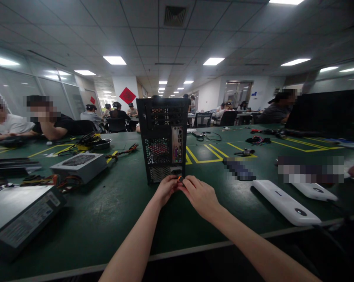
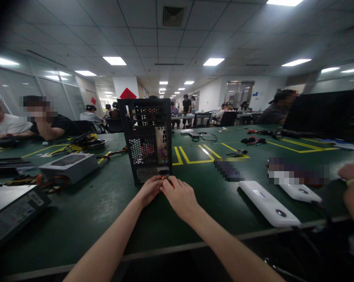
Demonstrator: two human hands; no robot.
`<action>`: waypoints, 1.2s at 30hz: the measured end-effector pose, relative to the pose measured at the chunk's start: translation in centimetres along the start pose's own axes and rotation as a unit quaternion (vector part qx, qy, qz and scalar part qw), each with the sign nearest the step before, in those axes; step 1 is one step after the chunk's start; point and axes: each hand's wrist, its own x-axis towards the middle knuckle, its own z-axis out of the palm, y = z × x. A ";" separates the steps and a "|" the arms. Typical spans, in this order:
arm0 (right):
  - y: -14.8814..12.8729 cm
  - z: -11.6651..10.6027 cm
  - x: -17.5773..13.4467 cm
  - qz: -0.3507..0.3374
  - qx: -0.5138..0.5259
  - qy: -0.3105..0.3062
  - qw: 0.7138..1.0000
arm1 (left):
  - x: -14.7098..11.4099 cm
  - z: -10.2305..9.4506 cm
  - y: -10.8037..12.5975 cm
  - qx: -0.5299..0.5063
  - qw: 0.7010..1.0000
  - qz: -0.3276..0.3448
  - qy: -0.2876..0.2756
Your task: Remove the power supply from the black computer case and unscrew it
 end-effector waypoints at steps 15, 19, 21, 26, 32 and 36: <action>1.1 1.9 -1.7 -0.102 0.111 0.032 0.988 | -0.3 0.0 0.4 -0.015 1.000 -0.009 -0.020; 0.6 2.0 -1.8 -0.119 0.103 0.034 0.987 | -0.3 -0.1 0.4 -0.005 1.000 -0.013 -0.015; 0.6 2.0 -1.7 -0.086 0.108 0.051 0.989 | -0.2 -0.1 0.4 -0.005 1.000 -0.015 -0.018; 0.6 1.4 -1.5 -0.034 0.141 0.042 0.989 | -0.2 -0.1 0.4 -0.015 1.000 -0.021 -0.018; 0.1 1.5 -1.9 -0.086 0.133 0.019 0.987 | -0.4 -0.1 0.5 -0.017 1.000 -0.018 -0.017; 0.3 1.7 -1.9 -0.024 0.144 0.050 0.988 | -0.2 -0.4 0.3 -0.026 0.999 -0.019 -0.037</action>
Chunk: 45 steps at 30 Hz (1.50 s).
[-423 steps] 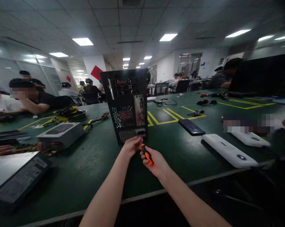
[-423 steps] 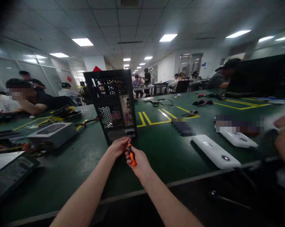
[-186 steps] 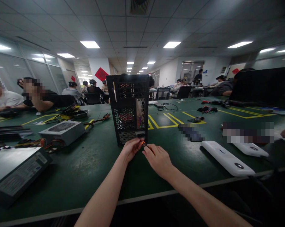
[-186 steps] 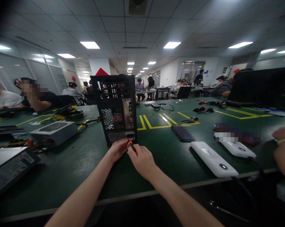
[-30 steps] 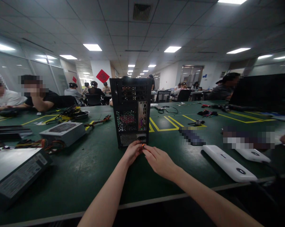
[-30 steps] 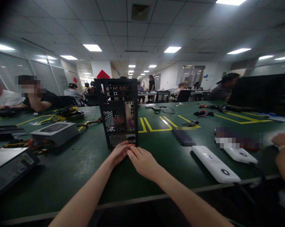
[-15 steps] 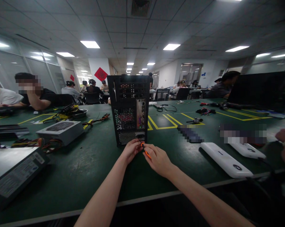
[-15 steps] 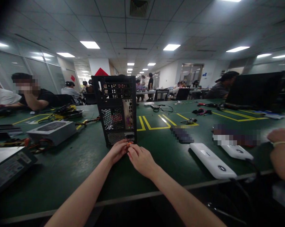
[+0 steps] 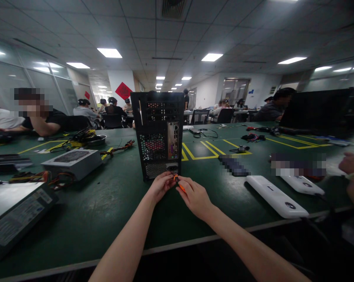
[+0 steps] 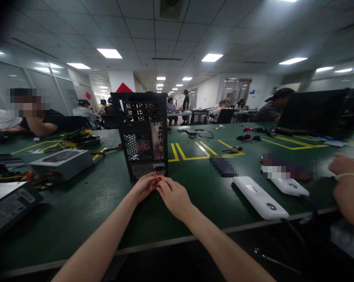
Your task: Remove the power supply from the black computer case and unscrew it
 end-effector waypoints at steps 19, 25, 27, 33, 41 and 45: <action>0.0 -0.1 -0.1 -0.009 -0.027 -0.028 0.999 | 0.1 0.1 0.1 -0.007 0.999 -0.009 0.038; 0.4 -0.2 0.0 0.088 0.033 -0.007 0.996 | 0.2 0.0 0.0 -0.015 0.999 -0.008 0.050; 0.5 -0.3 0.0 0.090 0.049 -0.001 0.995 | 0.2 0.0 0.0 -0.015 0.998 -0.003 0.056; 0.2 -0.2 0.0 0.017 0.008 -0.007 1.000 | 0.2 0.1 -0.1 -0.014 0.997 0.003 0.070; -0.2 -0.5 -0.1 -0.026 -0.065 -0.045 0.997 | 0.1 0.1 -0.1 -0.010 0.998 0.010 0.064; -0.4 -0.1 -0.1 -0.061 -0.073 -0.039 0.995 | 0.1 0.2 -0.1 -0.004 0.999 0.008 0.050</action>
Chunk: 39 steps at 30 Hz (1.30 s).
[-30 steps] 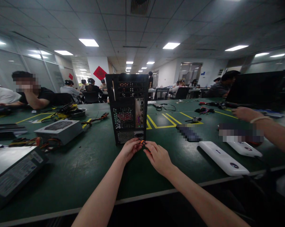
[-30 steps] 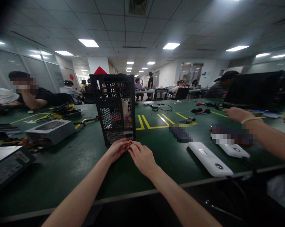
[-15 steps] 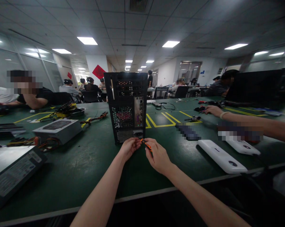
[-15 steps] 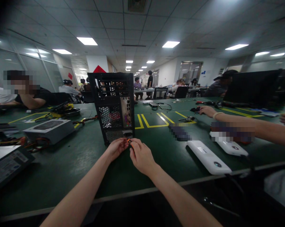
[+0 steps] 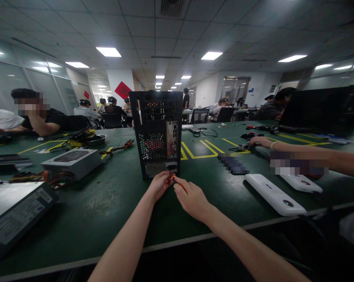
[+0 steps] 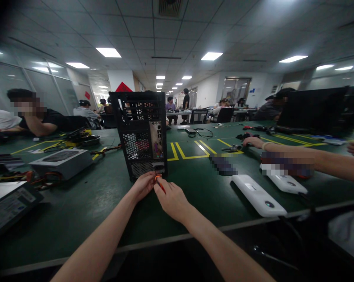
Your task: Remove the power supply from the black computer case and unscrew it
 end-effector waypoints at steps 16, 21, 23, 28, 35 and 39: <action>0.3 0.3 -0.1 0.065 0.017 0.028 0.997 | 0.1 -0.1 0.1 0.010 1.000 -0.012 -0.003; -0.1 0.1 -0.1 -0.036 -0.021 -0.003 0.999 | -0.2 -0.1 0.1 0.015 1.000 0.001 -0.027; -0.1 0.3 -0.2 -0.023 -0.024 0.009 0.999 | -0.2 -0.1 0.1 0.016 1.000 0.000 -0.026; 0.4 0.4 -0.3 0.059 -0.014 0.039 0.997 | -0.1 0.0 0.1 0.012 1.000 -0.006 -0.010; 0.0 0.0 -0.1 -0.027 -0.021 0.004 0.999 | -0.2 -0.1 0.1 0.016 1.000 0.000 -0.020; 0.4 0.4 -0.2 0.049 -0.013 0.030 0.998 | -0.1 -0.1 0.1 0.015 1.000 -0.004 -0.013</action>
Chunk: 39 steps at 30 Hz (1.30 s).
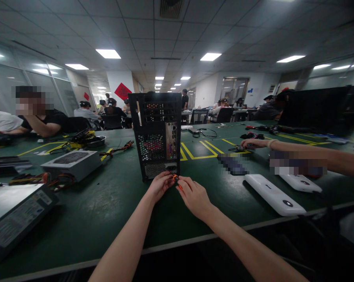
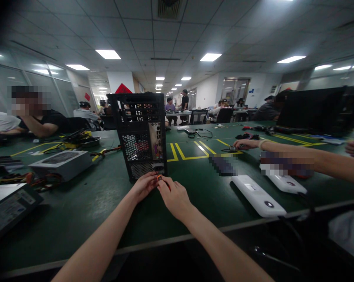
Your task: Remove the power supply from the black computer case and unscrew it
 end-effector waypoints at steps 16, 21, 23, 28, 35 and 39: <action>-0.1 -0.4 0.1 0.009 0.014 -0.020 1.000 | 0.0 0.1 0.1 0.003 1.000 -0.003 0.005; -0.3 -0.5 0.3 -0.074 0.017 -0.023 0.997 | -0.3 0.1 0.2 0.000 1.000 0.006 -0.017; -0.2 -0.3 0.3 -0.025 0.023 -0.002 0.999 | -0.2 0.2 0.2 0.000 1.000 0.001 -0.007; -0.1 -0.4 0.2 -0.011 0.017 -0.016 1.000 | -0.1 0.1 0.1 -0.001 1.000 0.000 -0.005; 0.0 -0.1 0.3 -0.013 0.031 0.002 0.999 | -0.2 0.1 0.2 -0.013 1.000 0.002 -0.011; 0.1 -0.4 0.3 0.005 0.048 -0.003 0.999 | -0.2 0.0 0.2 -0.024 1.000 -0.002 -0.014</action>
